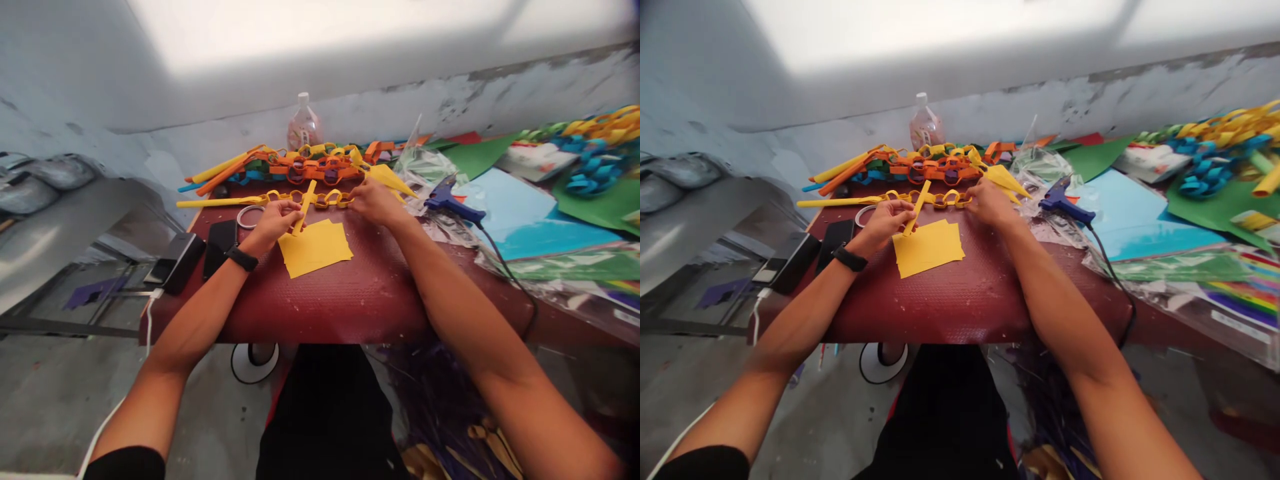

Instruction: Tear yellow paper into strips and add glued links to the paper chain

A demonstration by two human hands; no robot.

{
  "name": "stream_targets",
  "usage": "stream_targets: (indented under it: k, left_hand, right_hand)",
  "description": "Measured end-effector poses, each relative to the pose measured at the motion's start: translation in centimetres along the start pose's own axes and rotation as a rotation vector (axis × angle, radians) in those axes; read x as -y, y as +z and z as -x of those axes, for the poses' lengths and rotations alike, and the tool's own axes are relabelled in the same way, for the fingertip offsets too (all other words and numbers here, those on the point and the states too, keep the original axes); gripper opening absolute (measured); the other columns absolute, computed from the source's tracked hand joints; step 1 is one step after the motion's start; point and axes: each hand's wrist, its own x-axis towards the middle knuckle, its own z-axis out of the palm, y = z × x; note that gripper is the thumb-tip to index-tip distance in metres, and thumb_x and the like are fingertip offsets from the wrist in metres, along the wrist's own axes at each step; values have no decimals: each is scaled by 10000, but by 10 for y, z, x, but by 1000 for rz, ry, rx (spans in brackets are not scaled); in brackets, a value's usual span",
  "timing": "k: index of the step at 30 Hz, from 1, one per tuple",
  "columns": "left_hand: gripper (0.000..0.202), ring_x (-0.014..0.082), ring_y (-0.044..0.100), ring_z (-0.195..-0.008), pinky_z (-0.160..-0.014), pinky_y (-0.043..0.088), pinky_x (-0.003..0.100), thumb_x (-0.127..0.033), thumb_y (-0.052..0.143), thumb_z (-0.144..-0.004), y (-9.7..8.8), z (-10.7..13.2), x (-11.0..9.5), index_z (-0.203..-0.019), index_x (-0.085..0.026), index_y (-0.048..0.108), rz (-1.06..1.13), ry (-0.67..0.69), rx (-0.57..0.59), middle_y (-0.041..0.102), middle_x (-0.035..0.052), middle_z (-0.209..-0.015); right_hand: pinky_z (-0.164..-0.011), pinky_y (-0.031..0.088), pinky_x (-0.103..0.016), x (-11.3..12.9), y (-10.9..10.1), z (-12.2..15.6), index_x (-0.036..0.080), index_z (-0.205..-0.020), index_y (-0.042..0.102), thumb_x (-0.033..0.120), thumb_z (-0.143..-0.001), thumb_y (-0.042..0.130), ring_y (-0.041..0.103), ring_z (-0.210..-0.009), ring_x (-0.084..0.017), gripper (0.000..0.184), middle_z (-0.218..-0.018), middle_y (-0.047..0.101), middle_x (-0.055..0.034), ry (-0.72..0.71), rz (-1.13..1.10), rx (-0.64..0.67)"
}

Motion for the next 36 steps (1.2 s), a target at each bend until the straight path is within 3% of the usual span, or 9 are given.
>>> stream_targets:
  k: [4,8,10,12,17,20,26,31,36]
  left_hand:
    - [144,132,709,-540,-535,529,222,-23,668,-950,3,3,-1,-894,-153,641,-36,-12,41,675,4,-643]
    - [183,114,657,-480,-497,512,208,-109,667,-1022,1,4,0,-848,-154,635,-88,4,74,658,8,-594]
    - [226,100,640,-472,-487,501,192,-144,640,-1066,-1,5,0,-840,-149,638,-122,19,88,676,23,-588]
    - [244,87,644,-484,-492,507,177,-143,633,-1081,-2,5,0,-836,-143,640,-135,27,100,703,37,-608]
    - [213,78,651,-498,-501,531,167,-122,651,-1072,-5,5,-1,-861,-121,679,-158,77,140,712,37,-627]
    - [194,77,660,-509,-497,529,158,-123,673,-1061,-7,3,1,-867,-122,687,-194,160,174,705,30,-632]
    - [185,55,650,-532,-504,536,152,-120,664,-1060,-4,-1,10,-877,-137,652,-245,359,172,726,31,-753]
    - [117,54,661,-544,-511,535,151,-129,646,-1076,2,-1,12,-960,-129,663,-168,309,139,746,34,-800]
    - [200,50,675,-587,-560,574,156,-290,749,-1061,2,1,9,-965,-123,697,-70,270,155,765,49,-857]
  right_hand:
    - [-1016,558,-486,-2,11,-1,182,-1048,851,147,-935,728,683,-1071,-318,171,-1207,675,-160,-33,81,66]
    - [-988,562,-462,0,17,-9,181,-898,796,158,-929,727,665,-1025,-284,79,-1147,651,-133,-120,-99,22]
    - [-917,566,-424,3,19,-11,187,-869,773,252,-917,799,643,-971,-246,85,-1139,647,-116,-157,-277,-47]
    - [-766,544,-364,9,20,-11,193,-874,751,410,-910,858,594,-836,-190,244,-1062,651,-87,-127,-474,-103]
    - [-482,419,-263,28,20,-4,212,-894,674,734,-767,935,450,-546,-93,597,-729,580,27,58,-917,14]
    - [-485,497,-259,38,18,0,205,-882,674,731,-683,992,531,-535,-86,646,-735,656,14,36,-1037,46]
    - [-491,558,-262,60,20,8,170,-879,759,655,-726,1003,574,-539,-91,565,-722,708,-12,-49,-1095,101]
    - [-509,603,-277,75,32,13,174,-861,776,616,-720,1018,618,-585,-101,522,-807,674,-4,-123,-1112,116]
    - [-514,604,-272,77,36,13,198,-910,721,668,-705,1008,596,-623,-86,588,-974,638,-15,-148,-1056,48]
